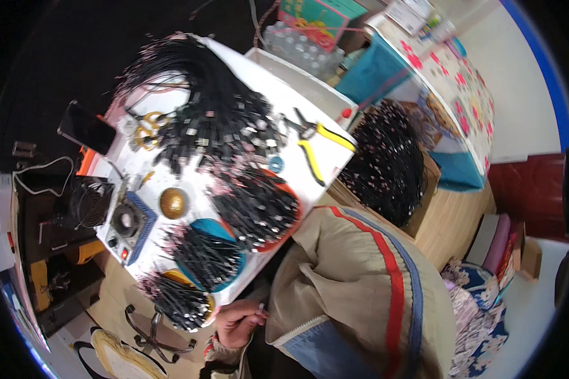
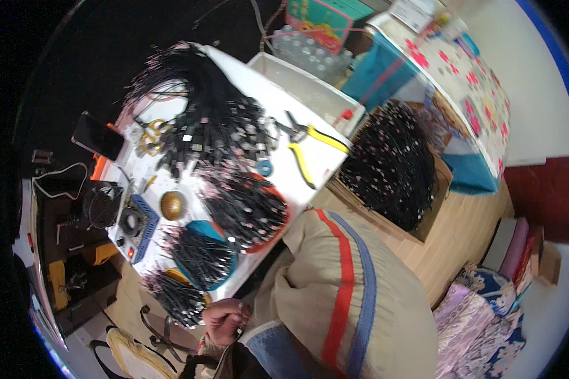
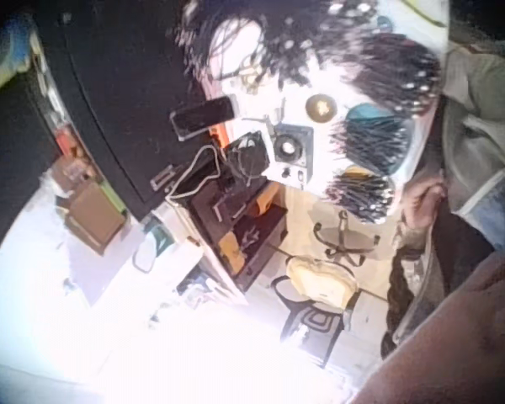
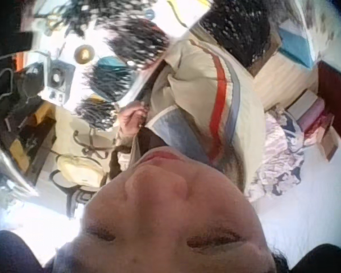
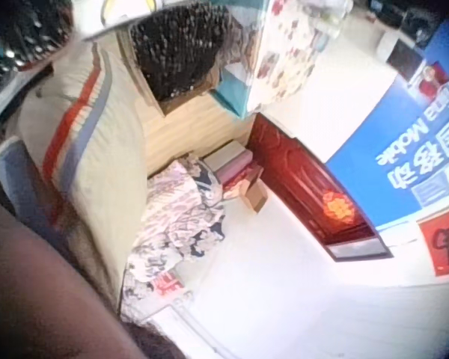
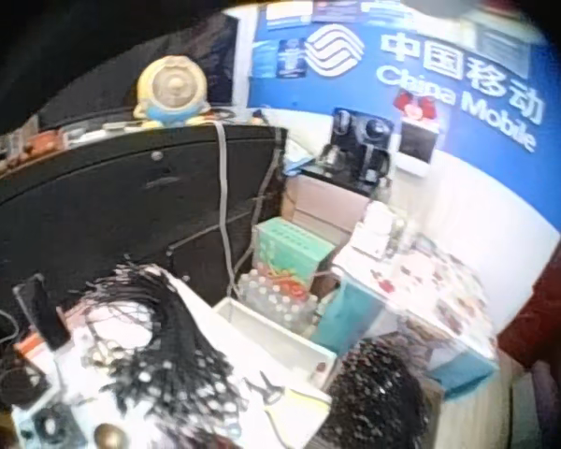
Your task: The person strips the insulation from black wires using pliers, twists the exposed strands, applies a paste from a small container, and inserts a white connector onto the wire end. The person repeats these steps for multiple wires, placing finished units into a nearby box.
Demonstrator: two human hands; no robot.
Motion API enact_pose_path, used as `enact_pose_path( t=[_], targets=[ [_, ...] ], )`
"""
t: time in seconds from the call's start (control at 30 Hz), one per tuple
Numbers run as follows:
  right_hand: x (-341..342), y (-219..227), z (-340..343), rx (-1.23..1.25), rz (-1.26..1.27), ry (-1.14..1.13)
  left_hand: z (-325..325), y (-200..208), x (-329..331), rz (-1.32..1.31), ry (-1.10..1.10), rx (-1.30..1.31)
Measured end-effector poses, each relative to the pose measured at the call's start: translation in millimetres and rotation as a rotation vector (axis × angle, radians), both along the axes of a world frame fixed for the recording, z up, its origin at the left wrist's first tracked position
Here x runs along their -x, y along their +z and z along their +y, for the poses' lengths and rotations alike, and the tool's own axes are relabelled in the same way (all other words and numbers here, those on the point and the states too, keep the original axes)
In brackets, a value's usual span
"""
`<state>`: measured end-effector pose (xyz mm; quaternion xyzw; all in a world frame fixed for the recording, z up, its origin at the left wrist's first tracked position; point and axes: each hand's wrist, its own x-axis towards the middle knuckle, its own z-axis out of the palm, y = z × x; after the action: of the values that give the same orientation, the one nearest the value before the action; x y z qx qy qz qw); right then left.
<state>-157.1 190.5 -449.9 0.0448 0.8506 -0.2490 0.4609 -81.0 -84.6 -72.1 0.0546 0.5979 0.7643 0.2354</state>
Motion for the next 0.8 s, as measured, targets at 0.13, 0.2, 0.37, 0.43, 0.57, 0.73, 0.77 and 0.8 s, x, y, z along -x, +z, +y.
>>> enact_pose_path(
  t=[0.13,0.2,0.37,0.43,0.57,0.73,0.77,0.8],
  targets=[
    [1,-9,2,0.061,0.063,0.051,42,-35,-23,0.121,0.029,0.061],
    [6,5,2,0.112,0.092,0.109,70,-37,-39,0.059,0.086,0.039],
    [-6,88,51,0.136,0.406,-0.172,120,-16,-47,0.186,-0.135,0.135],
    [-28,111,97,0.49,0.538,-0.412,139,-13,-44,0.153,-0.181,0.155],
    [-49,107,143,0.575,0.626,-0.612,164,-13,-42,0.15,-0.207,0.125],
    [-11,52,87,0.22,0.561,-0.379,157,-17,-41,0.239,-0.256,0.322],
    [-7,47,74,0.205,0.48,-0.378,156,-20,-39,0.266,-0.199,0.217],
    [-9,44,69,0.291,0.514,-0.341,155,-24,-35,0.269,-0.134,0.135]
  ],
)
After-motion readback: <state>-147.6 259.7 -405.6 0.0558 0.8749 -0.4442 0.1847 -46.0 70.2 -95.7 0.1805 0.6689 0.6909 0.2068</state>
